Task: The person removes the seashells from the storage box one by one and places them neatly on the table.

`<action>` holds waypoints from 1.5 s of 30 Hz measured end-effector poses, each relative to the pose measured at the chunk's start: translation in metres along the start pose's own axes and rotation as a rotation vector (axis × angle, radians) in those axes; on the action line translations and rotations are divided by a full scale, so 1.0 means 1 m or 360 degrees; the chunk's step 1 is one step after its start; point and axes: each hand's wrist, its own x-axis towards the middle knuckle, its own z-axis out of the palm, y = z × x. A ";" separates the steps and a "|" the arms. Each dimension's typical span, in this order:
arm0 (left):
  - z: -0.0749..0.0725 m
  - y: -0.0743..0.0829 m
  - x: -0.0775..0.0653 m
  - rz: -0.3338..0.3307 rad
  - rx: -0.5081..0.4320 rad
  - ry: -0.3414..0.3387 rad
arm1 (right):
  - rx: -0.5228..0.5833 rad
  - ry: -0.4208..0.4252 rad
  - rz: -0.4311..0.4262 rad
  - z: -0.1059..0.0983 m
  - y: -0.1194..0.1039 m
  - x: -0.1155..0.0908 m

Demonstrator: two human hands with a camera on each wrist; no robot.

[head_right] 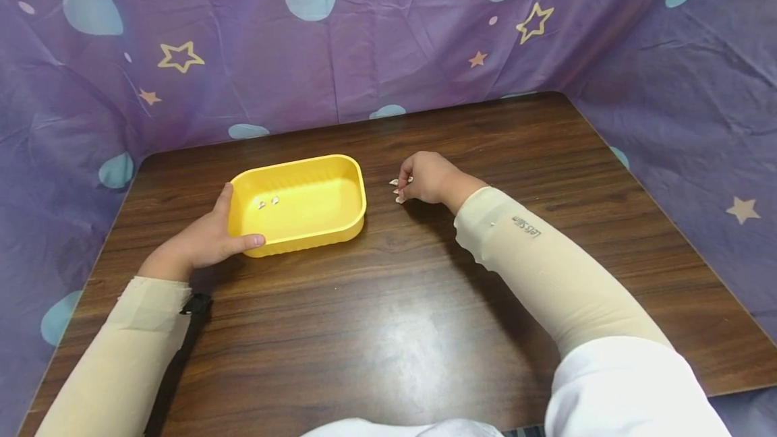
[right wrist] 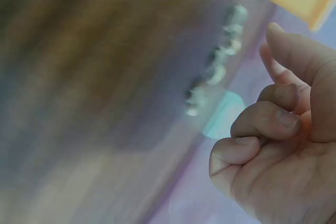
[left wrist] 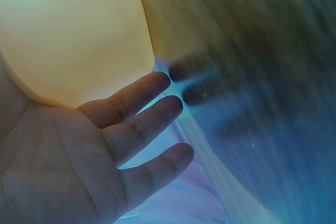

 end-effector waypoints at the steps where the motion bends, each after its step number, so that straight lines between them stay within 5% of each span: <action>1: 0.000 0.000 0.000 0.0005 -0.0001 0.0001 | 0.0030 0.0027 0.0000 -0.003 -0.001 0.001; 9: 0.000 0.003 -0.003 -0.0026 0.0009 -0.0007 | 0.0264 0.0154 -0.0059 -0.026 -0.027 0.006; 15: 0.001 0.004 -0.002 -0.0010 0.0019 -0.0005 | 0.0273 0.0158 -0.0144 -0.024 -0.058 0.016; 27: -0.001 -0.001 0.000 -0.0008 0.0043 -0.0017 | 0.0431 0.0089 -0.0320 -0.004 -0.111 0.039; 45: -0.001 0.001 0.001 0.0009 0.0055 -0.0055 | 0.0675 0.0045 -0.0298 0.043 -0.154 0.068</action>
